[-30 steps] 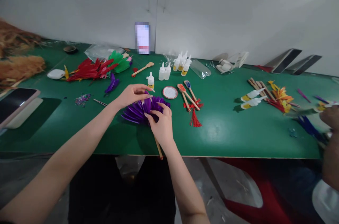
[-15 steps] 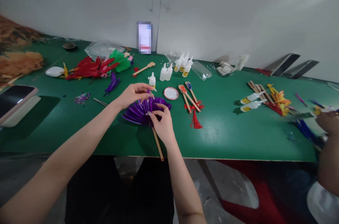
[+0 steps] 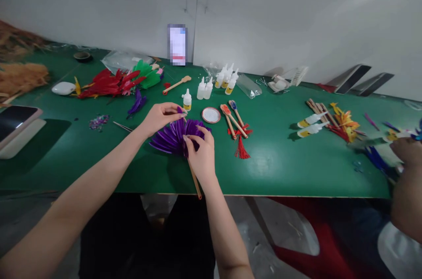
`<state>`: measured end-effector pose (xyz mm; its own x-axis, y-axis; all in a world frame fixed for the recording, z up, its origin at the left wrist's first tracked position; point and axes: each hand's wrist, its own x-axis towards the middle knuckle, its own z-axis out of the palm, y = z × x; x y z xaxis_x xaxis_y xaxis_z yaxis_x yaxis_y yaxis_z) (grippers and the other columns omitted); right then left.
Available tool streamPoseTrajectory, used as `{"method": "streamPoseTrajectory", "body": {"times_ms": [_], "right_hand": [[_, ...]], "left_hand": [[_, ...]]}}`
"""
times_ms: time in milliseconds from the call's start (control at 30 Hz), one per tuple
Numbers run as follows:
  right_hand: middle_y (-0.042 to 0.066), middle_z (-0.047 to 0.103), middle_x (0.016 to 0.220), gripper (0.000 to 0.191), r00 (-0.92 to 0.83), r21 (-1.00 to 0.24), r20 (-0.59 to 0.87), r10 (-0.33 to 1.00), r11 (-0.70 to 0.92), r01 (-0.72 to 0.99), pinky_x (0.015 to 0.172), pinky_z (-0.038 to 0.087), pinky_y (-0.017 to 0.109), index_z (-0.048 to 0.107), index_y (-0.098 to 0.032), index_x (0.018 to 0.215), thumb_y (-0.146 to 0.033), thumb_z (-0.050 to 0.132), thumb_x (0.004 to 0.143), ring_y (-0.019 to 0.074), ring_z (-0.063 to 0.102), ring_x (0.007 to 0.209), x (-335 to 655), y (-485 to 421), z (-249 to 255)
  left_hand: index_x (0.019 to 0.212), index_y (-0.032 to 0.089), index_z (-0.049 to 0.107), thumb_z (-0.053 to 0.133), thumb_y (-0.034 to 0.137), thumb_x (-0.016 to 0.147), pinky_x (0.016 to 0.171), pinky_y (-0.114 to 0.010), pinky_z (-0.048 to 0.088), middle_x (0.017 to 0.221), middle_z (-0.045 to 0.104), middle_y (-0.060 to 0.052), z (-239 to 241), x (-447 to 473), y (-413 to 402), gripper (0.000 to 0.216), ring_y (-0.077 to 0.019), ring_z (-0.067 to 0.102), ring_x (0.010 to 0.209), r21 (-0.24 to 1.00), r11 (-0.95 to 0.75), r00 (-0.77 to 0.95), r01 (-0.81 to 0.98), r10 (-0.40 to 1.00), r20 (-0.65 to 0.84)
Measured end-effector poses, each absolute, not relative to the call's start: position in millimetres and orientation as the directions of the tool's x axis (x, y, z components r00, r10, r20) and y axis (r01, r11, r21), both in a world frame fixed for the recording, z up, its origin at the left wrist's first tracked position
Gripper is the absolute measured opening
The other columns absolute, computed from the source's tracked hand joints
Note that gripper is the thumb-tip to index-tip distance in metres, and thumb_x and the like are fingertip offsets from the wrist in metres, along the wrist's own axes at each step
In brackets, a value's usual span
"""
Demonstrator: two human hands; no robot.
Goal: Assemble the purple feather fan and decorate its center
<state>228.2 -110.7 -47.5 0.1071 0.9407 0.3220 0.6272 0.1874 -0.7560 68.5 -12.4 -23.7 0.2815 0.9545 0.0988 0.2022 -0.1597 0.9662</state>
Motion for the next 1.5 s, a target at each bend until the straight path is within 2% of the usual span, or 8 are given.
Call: {"method": "streamPoseTrajectory", "body": {"times_ms": [133, 267, 367, 467, 700, 1033, 1300, 1500], "right_hand": [[0.013, 0.055, 0.129, 0.028, 0.063, -0.689, 0.421, 0.905, 0.274, 0.671, 0.106, 0.04, 0.044, 0.066, -0.018, 0.111, -0.028, 0.048, 0.092, 0.0226, 0.048, 0.124, 239, -132, -54], [0.012, 0.046, 0.142, 0.05, -0.121, -0.551, 0.426, 0.897, 0.363, 0.751, 0.113, 0.029, 0.051, 0.043, -0.022, 0.137, -0.034, 0.053, 0.09, 0.0244, 0.036, 0.137, 243, -151, -62], [0.013, 0.039, 0.147, 0.067, -0.231, -0.462, 0.374, 0.898, 0.396, 0.794, 0.114, 0.024, 0.053, 0.026, -0.021, 0.147, -0.041, 0.054, 0.089, 0.0257, 0.029, 0.141, 243, -156, -67], [0.012, 0.036, 0.149, 0.071, -0.286, -0.423, 0.333, 0.898, 0.414, 0.806, 0.115, 0.021, 0.052, 0.019, -0.021, 0.148, -0.043, 0.051, 0.09, 0.0246, 0.027, 0.142, 242, -154, -70], [0.01, 0.034, 0.151, 0.064, -0.337, -0.408, 0.289, 0.896, 0.433, 0.804, 0.116, 0.019, 0.051, 0.014, -0.022, 0.15, -0.037, 0.043, 0.094, 0.0224, 0.027, 0.142, 241, -153, -73], [0.01, 0.034, 0.151, 0.06, -0.319, -0.432, 0.278, 0.906, 0.415, 0.801, 0.115, 0.021, 0.05, 0.016, -0.021, 0.149, -0.037, 0.039, 0.096, 0.0214, 0.027, 0.142, 241, -152, -74], [0.01, 0.034, 0.151, 0.06, -0.323, -0.437, 0.268, 0.908, 0.414, 0.799, 0.115, 0.021, 0.05, 0.015, -0.022, 0.15, -0.037, 0.038, 0.096, 0.0213, 0.027, 0.142, 241, -152, -75], [0.01, 0.033, 0.151, 0.058, -0.337, -0.433, 0.268, 0.903, 0.425, 0.795, 0.116, 0.02, 0.049, 0.019, -0.02, 0.149, -0.037, 0.037, 0.097, 0.0203, 0.025, 0.142, 241, -152, -74]], "left_hand": [[0.088, 0.014, 0.069, 0.071, 0.031, 0.071, 0.077, -0.033, 0.051, 0.08, 0.074, -0.008, -29, 67, -9, 0.024, -0.0195, 0.068, 0.078, 0.955, -0.092, 0.211, 0.281, 0.977, 0.032], [0.085, 0.014, 0.069, 0.071, 0.032, 0.069, 0.074, -0.033, 0.05, 0.077, 0.074, -0.008, -32, 69, -9, 0.024, -0.0206, 0.067, 0.076, 0.931, -0.087, 0.205, 0.355, 0.979, 0.013], [0.084, 0.014, 0.068, 0.071, 0.03, 0.068, 0.073, -0.032, 0.049, 0.076, 0.074, -0.008, -33, 71, -9, 0.022, -0.0199, 0.067, 0.075, 0.924, -0.072, 0.193, 0.377, 0.981, -0.002], [0.083, 0.014, 0.068, 0.071, 0.029, 0.068, 0.071, -0.032, 0.049, 0.076, 0.074, -0.008, -33, 72, -9, 0.022, -0.0195, 0.067, 0.074, 0.922, -0.059, 0.182, 0.384, 0.983, -0.013], [0.078, 0.016, 0.067, 0.074, 0.033, 0.065, 0.067, -0.031, 0.048, 0.071, 0.072, -0.005, -34, 71, -10, 0.023, -0.0186, 0.065, 0.07, 0.919, -0.079, 0.174, 0.387, 0.985, 0.011], [0.079, 0.014, 0.065, 0.075, 0.03, 0.064, 0.068, -0.031, 0.047, 0.067, 0.07, -0.006, -35, 73, -12, 0.023, -0.0177, 0.063, 0.069, 0.944, 0.051, 0.136, 0.326, 0.986, -0.1], [0.077, 0.016, 0.066, 0.073, 0.032, 0.067, 0.068, -0.031, 0.046, 0.068, 0.069, -0.004, -41, 74, -11, 0.021, -0.0168, 0.062, 0.068, 0.925, -0.021, 0.195, 0.379, 0.979, -0.058], [0.082, 0.019, 0.07, 0.074, 0.032, 0.069, 0.073, -0.032, 0.045, 0.083, 0.07, -0.004, -41, 70, -7, 0.019, -0.0176, 0.061, 0.077, 0.833, -0.217, 0.269, 0.508, 0.959, 0.085]]}}
